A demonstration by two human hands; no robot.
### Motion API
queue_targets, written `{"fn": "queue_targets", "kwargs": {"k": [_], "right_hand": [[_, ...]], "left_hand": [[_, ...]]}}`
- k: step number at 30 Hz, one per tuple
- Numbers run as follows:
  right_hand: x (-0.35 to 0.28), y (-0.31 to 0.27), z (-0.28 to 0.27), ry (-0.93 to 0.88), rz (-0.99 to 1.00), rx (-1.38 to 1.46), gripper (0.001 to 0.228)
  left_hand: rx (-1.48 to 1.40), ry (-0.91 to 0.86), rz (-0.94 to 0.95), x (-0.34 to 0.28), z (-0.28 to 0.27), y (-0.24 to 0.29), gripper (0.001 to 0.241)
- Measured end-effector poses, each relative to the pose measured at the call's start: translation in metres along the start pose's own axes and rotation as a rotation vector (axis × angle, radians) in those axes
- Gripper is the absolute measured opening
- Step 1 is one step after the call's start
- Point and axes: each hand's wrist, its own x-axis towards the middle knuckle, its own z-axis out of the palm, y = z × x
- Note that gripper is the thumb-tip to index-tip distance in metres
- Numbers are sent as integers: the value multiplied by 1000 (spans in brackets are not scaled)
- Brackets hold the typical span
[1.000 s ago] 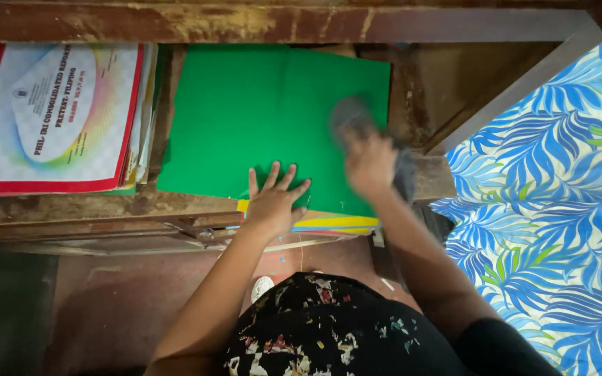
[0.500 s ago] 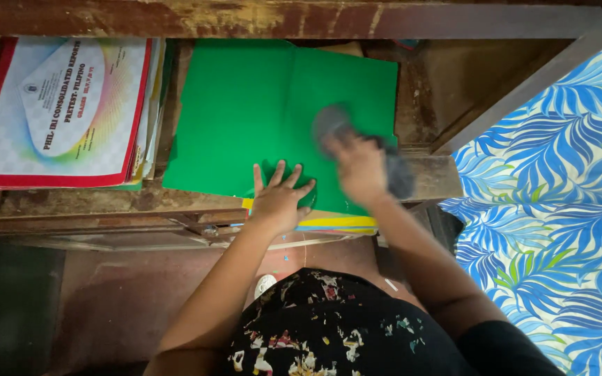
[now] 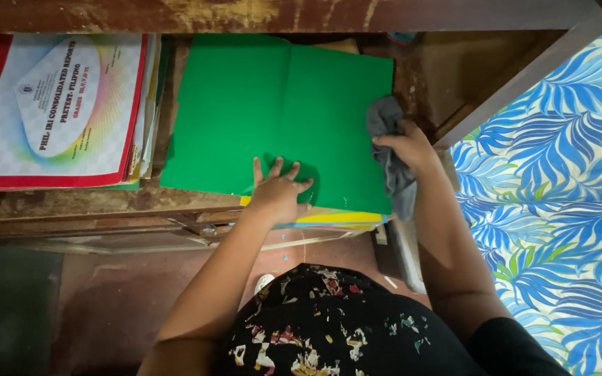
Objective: Wiping dust off a stack of school folders and documents with a cloth.
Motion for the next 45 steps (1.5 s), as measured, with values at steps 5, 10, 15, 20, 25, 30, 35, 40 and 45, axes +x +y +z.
{"fn": "queue_targets", "kwargs": {"k": [5, 10, 15, 20, 25, 30, 35, 40, 45], "right_hand": [[24, 31, 9, 170, -106, -173, 100], [-34, 3, -26, 56, -11, -396, 100], [-102, -63, -19, 200, -133, -576, 77], [-78, -56, 131, 100, -1120, -617, 48], [-42, -87, 94, 35, -789, -927, 58], [94, -60, 60, 135, -139, -741, 60], [68, -119, 127, 118, -391, -911, 69], [0, -126, 183, -65, -717, -817, 51], [34, -51, 163, 273, -1246, -649, 44]], "left_hand": [[2, -7, 25, 2, 2, -4, 58], [-87, -35, 144, -16, -11, 3, 48], [-234, 238, 139, 9, 17, -14, 39], [103, 246, -5, 25, 38, -16, 32], [92, 142, -35, 10, 19, -13, 57], [93, 79, -40, 3, 5, -9, 66], [70, -20, -82, 1, -7, -3, 64], [-4, -18, -86, 8, 4, -12, 64], [-71, 126, -53, 6, 13, -25, 44]]}}
